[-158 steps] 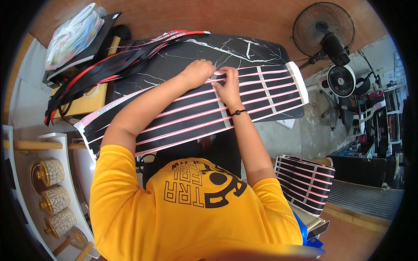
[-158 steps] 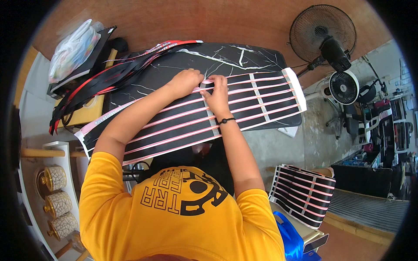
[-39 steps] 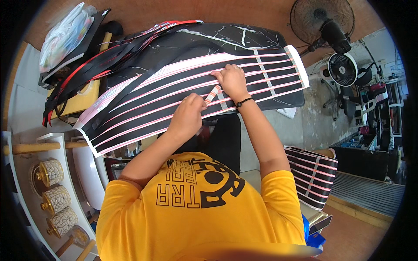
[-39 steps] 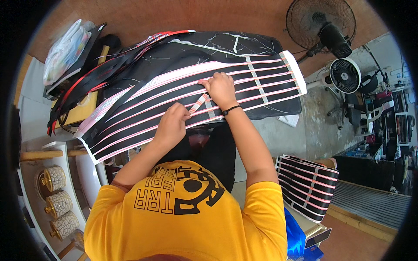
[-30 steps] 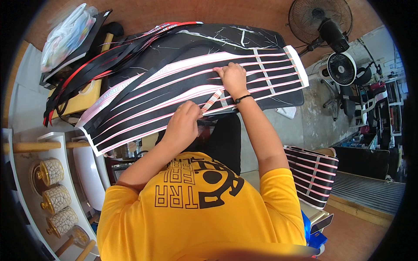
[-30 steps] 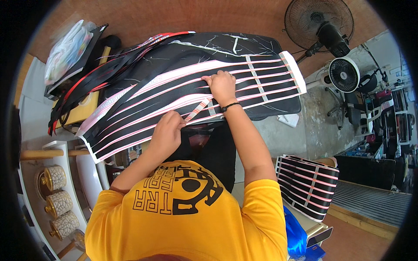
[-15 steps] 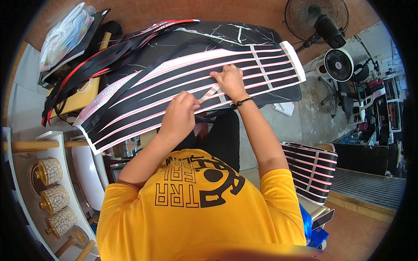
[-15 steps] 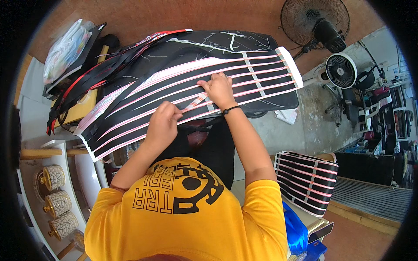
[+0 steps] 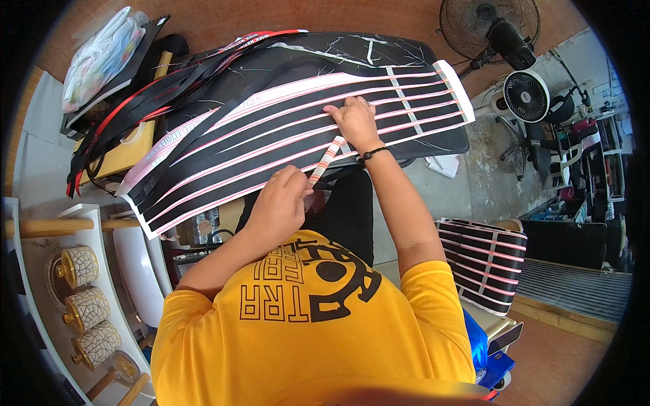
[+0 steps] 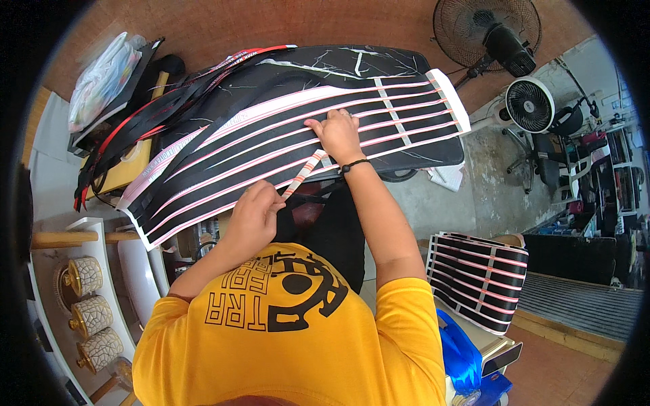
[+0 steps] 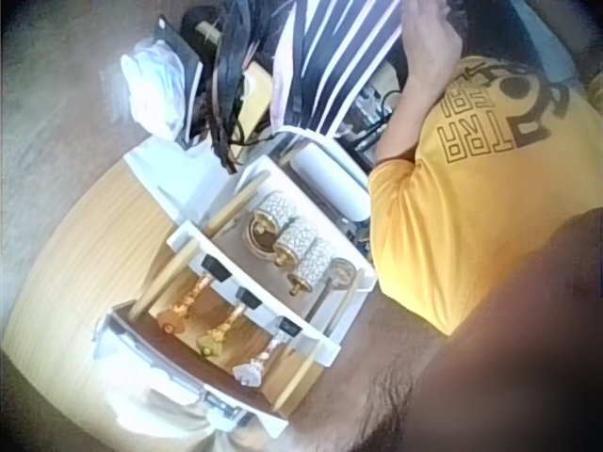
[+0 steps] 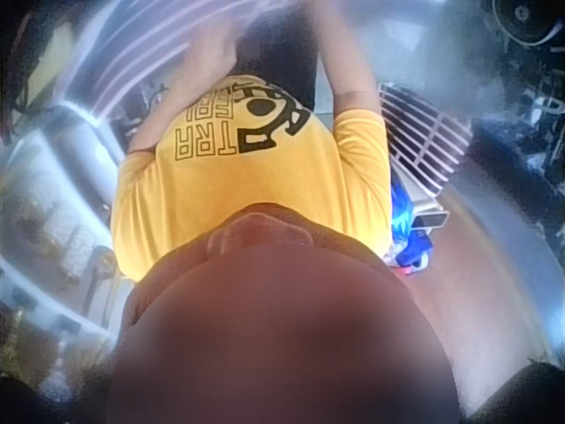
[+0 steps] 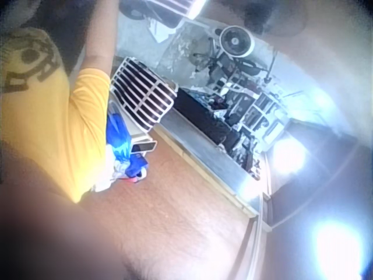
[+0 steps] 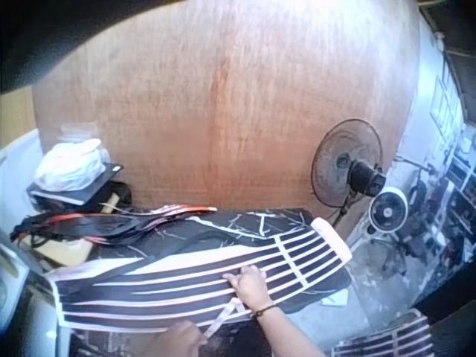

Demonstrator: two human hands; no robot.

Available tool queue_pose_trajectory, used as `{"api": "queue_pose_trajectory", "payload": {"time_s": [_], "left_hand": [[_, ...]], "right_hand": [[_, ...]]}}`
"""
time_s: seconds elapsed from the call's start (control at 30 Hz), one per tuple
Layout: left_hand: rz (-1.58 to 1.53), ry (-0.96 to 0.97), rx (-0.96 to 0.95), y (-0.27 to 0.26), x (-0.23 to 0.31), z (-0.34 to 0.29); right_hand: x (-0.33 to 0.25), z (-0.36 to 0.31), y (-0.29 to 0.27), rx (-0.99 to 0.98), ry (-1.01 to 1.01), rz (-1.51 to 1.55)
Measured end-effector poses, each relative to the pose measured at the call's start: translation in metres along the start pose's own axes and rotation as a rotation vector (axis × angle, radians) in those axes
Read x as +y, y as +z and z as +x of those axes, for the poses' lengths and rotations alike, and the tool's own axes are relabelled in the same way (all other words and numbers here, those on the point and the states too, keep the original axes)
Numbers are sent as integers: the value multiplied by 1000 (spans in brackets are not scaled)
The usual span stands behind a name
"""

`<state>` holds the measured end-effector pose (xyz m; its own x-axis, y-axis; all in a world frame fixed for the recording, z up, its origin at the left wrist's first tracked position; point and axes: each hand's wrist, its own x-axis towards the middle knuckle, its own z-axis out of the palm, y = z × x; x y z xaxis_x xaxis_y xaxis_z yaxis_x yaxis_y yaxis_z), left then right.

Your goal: The person assembles lanyards by threading pink and black ribbons through a white plastic frame, securing them with small ties, and folding the frame. They then handle a red lanyard with printed text and place it on the table.

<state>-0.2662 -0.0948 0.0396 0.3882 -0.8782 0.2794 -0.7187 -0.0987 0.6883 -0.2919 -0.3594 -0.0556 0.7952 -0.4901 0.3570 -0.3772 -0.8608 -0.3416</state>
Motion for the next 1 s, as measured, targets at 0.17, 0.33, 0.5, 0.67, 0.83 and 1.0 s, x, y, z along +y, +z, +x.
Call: {"api": "queue_pose_trajectory", "payload": {"time_s": [0.17, 0.33, 0.5, 0.67, 0.83, 1.0], "left_hand": [[-56, 48, -9, -6, 7, -12], [-56, -4, 54, -9, 7, -15], [-65, -27, 160, -6, 0, -13], [-75, -36, 190, -11, -9, -5], [-119, -45, -2, -13, 2, -12], [-182, -90, -148, -18, 11, -17]], "right_hand": [[2, 4, 4, 24, 6, -54], [8, 10, 5, 21, 40, 69], [19, 0, -12, 120, 25, 577], [9, -26, -10, -14, 29, 139], [4, -23, -6, 26, 15, 52], [-1, -19, -5, 30, 49, 27]]}}
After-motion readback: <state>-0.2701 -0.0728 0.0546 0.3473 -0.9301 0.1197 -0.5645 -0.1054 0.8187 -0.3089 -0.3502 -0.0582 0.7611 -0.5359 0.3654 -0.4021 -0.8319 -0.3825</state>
